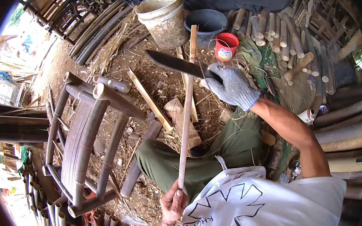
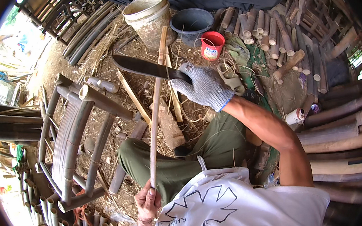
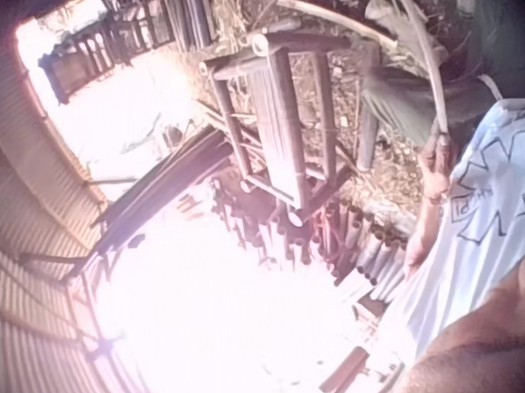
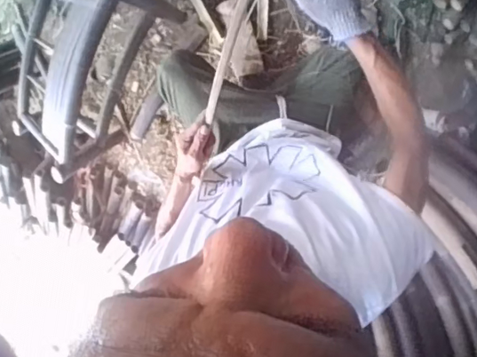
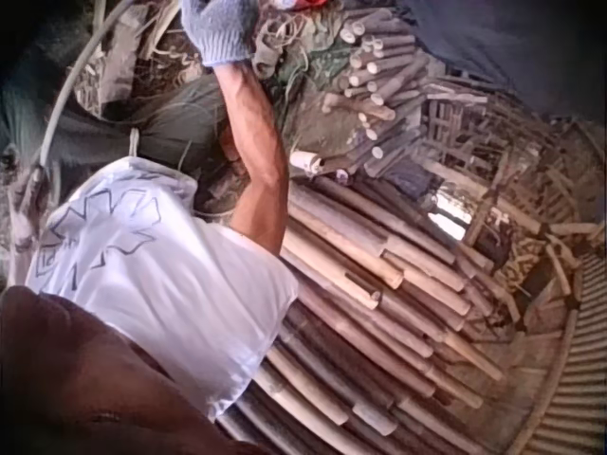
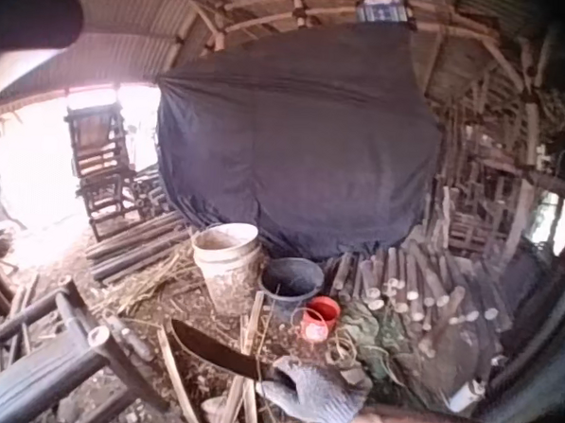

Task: The person uses a large blade to shave and smooth bamboo strips, testing their fit by inserting them into holes in a bamboo furniture frame and occasionally sharpening the ends.

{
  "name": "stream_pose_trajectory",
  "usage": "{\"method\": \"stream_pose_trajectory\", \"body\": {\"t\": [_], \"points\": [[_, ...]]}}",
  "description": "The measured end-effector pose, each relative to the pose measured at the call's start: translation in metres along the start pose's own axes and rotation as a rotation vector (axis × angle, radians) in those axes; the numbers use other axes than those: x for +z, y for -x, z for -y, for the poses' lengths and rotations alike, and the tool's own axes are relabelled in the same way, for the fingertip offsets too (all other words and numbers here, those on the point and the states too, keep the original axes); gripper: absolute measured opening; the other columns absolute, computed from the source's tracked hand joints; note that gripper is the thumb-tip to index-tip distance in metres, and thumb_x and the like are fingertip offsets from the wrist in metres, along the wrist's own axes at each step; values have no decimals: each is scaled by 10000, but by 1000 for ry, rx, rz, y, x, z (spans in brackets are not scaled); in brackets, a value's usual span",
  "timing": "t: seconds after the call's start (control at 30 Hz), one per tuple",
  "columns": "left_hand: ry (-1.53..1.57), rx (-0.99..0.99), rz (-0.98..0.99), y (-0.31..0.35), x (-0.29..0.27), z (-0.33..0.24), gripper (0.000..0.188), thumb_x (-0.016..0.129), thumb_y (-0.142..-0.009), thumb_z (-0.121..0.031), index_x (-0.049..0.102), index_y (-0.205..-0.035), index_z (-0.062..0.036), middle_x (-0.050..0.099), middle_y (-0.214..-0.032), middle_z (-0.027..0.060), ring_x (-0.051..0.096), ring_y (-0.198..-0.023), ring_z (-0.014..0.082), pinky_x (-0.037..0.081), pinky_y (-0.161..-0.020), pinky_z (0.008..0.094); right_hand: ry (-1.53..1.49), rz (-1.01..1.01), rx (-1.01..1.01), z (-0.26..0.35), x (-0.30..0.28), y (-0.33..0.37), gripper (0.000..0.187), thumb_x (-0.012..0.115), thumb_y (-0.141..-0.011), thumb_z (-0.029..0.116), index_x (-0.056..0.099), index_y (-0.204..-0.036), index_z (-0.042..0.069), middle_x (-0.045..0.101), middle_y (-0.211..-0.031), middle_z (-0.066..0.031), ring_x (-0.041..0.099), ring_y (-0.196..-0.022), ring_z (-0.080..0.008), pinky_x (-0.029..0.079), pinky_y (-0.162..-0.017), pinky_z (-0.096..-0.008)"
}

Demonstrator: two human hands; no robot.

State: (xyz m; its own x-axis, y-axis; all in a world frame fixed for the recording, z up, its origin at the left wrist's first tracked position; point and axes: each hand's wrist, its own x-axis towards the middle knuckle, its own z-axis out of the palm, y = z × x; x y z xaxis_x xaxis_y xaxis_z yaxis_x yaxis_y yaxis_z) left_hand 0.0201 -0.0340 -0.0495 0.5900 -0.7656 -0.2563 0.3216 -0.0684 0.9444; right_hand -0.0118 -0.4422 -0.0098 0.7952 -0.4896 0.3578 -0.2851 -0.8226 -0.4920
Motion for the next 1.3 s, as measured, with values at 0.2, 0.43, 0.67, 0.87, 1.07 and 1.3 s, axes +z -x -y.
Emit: {"method": "stream_pose_trajectory", "body": {"t": [0.2, 0.43, 0.67, 0.87, 1.07, 1.3], "points": [[89, -48, 37, 16, -10, 13, 451, 589, -1022, -237, 542, -1383, 30, 501, -581, -20, 457, -478, 61, 349, -436, 205, -295, -311, 436, -69, -45, -61, 702, 471, -954, 660, 645, -756, 10, 612, -663, -152, 623, -674, -287, 468, -647, -412], [635, -95, 161, -103, 32, -57, 520, 452, -1067, -357, 385, -1493, -66, 338, -505, -45, 283, -340, 74, 259, -333, 233, -144, 108, -129, 65, -4, 12, 471, 651, -883, 554, 647, -868, 83, 626, -734, -136, 665, -683, -308, 523, -615, -430], [700, -147, 192, -117, 49, -69, 298, 396, -1089, -303, 556, -1256, -114, 353, -512, -33, 291, -336, 74, 249, -338, 217, -29, 32, -396, 76, 20, 35, 529, 675, -831, 624, 636, -864, 97, 633, -699, -95, 663, -622, -299, 528, -579, -421], [533, -219, 197, -73, 40, -56, 528, 449, -1072, -338, 358, -1527, -87, 323, -503, -50, 249, -351, 58, 263, -352, 217, -16, 86, 22, 40, 0, 0, 531, 630, -877, 620, 633, -812, 92, 639, -677, -142, 672, -618, -305, 521, -564, -449], [549, -307, 167, -36, 18, -38, 518, 476, -1060, -353, 398, -1502, -96, 317, -482, -53, 261, -332, 56, 254, -345, 223, 125, 21, -41, 26, -3, -3, 519, 647, -868, 617, 658, -859, 98, 651, -691, -140, 675, -643, -330, 519, -570, -460], [515, -385, 148, 18, -5, -13, 564, 559, -1021, -362, 452, -1469, -37, 355, -502, -37, 255, -379, 55, 255, -380, 235, 16, -52, 91, -12, -27, -22, 557, 548, -938, 598, 650, -833, 60, 637, -655, -145, 671, -630, -323, 520, -591, -460]]}}
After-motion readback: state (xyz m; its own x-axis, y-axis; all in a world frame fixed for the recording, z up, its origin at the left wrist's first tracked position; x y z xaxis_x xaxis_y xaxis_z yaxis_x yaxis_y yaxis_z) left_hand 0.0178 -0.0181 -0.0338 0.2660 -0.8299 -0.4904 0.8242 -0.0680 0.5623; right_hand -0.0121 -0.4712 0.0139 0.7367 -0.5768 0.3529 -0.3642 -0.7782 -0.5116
